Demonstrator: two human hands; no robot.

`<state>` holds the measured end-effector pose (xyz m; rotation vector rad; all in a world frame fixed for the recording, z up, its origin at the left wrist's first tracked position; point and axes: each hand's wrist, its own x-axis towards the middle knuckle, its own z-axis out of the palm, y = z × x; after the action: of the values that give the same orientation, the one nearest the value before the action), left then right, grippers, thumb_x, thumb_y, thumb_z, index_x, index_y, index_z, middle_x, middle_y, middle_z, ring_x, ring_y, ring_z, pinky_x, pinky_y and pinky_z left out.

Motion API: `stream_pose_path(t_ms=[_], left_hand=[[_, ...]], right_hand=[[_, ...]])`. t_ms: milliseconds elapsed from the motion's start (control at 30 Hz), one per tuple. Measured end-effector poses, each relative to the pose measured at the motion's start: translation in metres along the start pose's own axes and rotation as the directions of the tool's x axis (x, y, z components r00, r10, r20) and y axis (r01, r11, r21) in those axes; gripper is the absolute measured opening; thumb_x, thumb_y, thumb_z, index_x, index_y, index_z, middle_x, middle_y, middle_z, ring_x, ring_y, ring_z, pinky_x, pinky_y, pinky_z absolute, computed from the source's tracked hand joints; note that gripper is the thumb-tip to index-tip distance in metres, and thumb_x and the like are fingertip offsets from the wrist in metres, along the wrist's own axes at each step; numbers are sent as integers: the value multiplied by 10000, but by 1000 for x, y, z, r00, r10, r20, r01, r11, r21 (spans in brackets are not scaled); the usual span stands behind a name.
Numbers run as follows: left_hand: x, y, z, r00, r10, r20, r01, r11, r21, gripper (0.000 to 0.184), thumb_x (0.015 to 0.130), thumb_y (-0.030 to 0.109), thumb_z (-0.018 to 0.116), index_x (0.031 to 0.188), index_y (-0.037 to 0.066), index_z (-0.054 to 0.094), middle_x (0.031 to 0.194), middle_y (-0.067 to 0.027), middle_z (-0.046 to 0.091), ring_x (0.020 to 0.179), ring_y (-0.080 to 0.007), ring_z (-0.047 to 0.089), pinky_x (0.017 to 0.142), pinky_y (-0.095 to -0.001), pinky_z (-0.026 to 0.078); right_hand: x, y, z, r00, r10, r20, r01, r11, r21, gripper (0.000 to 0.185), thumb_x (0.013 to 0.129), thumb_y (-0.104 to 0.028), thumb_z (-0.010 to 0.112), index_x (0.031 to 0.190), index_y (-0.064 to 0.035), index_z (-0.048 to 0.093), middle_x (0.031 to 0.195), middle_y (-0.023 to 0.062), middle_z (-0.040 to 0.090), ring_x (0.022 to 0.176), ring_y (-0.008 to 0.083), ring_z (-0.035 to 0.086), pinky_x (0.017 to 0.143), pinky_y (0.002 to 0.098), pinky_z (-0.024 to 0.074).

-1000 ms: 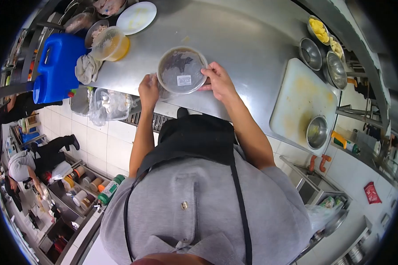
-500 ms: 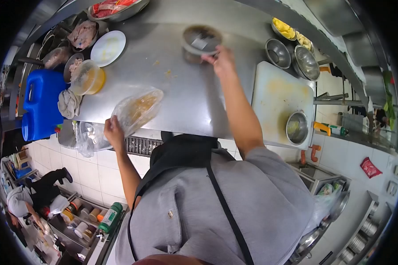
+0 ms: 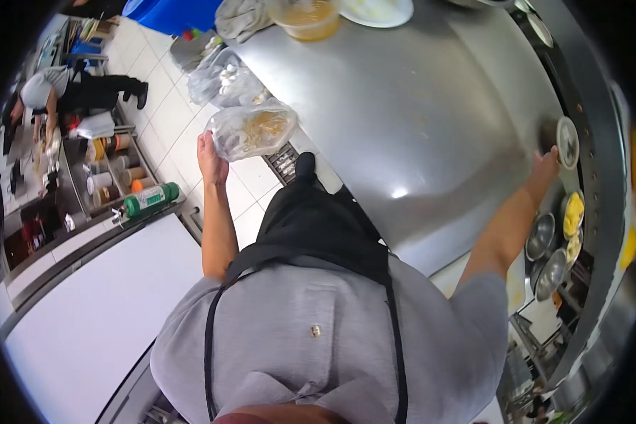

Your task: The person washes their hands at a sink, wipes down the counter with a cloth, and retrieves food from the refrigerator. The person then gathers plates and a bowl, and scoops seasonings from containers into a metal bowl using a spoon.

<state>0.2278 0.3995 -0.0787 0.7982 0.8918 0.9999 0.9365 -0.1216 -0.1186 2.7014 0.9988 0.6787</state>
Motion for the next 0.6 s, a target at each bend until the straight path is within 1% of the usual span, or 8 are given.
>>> stream_pose_path(t_ms=[67, 100, 133, 167, 200, 233, 433, 600], left_hand=[[22, 3, -17, 997, 61, -52, -59, 998, 27, 92, 935, 164, 528, 921, 73, 526, 884, -27, 573, 828, -122, 546, 765, -283, 470], [39, 6, -26, 993, 85, -76, -79, 994, 76, 90, 930, 166, 532, 914, 78, 526, 887, -22, 565, 838, -120, 538, 791, -296, 462], [71, -4, -52, 986, 148, -80, -133, 977, 170, 95, 929, 176, 535, 911, 83, 531, 885, -13, 553, 847, -117, 525, 813, -312, 453], [94, -2, -55, 980, 158, -117, -127, 963, 238, 109, 931, 190, 534, 944, 82, 534, 915, -22, 551, 877, -126, 523, 836, -318, 445], [123, -1, -67, 988, 151, -9, -145, 963, 228, 141, 937, 194, 519, 997, 67, 525, 985, -54, 561, 914, -160, 539, 845, -337, 455], [151, 1, -69, 991, 135, 7, -134, 978, 161, 166, 942, 195, 501, 1026, 52, 509, 1043, -79, 562, 970, -197, 551, 850, -377, 478], [251, 22, -45, 989, -126, -80, 147, 914, 378, 650, 873, 384, 594, 1329, 11, 319, 1349, -191, 383, 1239, -327, 390, 974, -481, 373], [264, 0, -77, 976, -218, 2, 180, 812, 555, 724, 850, 419, 614, 1358, 16, 293, 1382, -181, 385, 1234, -345, 397, 968, -462, 380]], right_hand=[[-18, -2, -12, 986, -146, -80, 155, 981, 117, 360, 841, -179, 587, 1175, -57, 526, 1176, 177, 576, 1083, 290, 553, 928, 477, 449], [-25, -41, -19, 955, 296, 13, -215, 662, 718, 374, 834, -126, 587, 1193, -57, 509, 1192, 159, 568, 1084, 282, 549, 924, 456, 460], [-47, -103, -42, 750, 566, 342, -378, -57, 924, 396, 828, -73, 586, 1212, -57, 492, 1207, 142, 559, 1085, 273, 545, 919, 435, 472], [-51, -164, -126, 655, 554, 515, -502, -190, 843, 379, 840, -65, 588, 1209, -47, 499, 1216, 118, 551, 1087, 249, 543, 938, 368, 462], [-64, -191, -149, 703, 467, 536, -623, 41, 781, 351, 877, -119, 568, 1211, -32, 503, 1217, 111, 549, 1083, 234, 547, 935, 332, 459], [-96, -209, -131, 881, 386, 273, -463, 588, 664, 334, 905, -228, 532, 1153, -6, 556, 1124, 164, 592, 1093, 294, 541, 934, 389, 433], [-108, -363, -227, 892, 250, 377, -343, 917, 202, 783, 911, -574, 314, 1427, 2, 199, 1497, 190, 172, 1401, 309, 115, 1123, 452, 107], [-36, -386, -208, 925, 140, 354, -253, 921, 297, 762, 912, -564, 328, 1436, -25, 200, 1502, 168, 169, 1398, 292, 140, 1125, 442, 120]])
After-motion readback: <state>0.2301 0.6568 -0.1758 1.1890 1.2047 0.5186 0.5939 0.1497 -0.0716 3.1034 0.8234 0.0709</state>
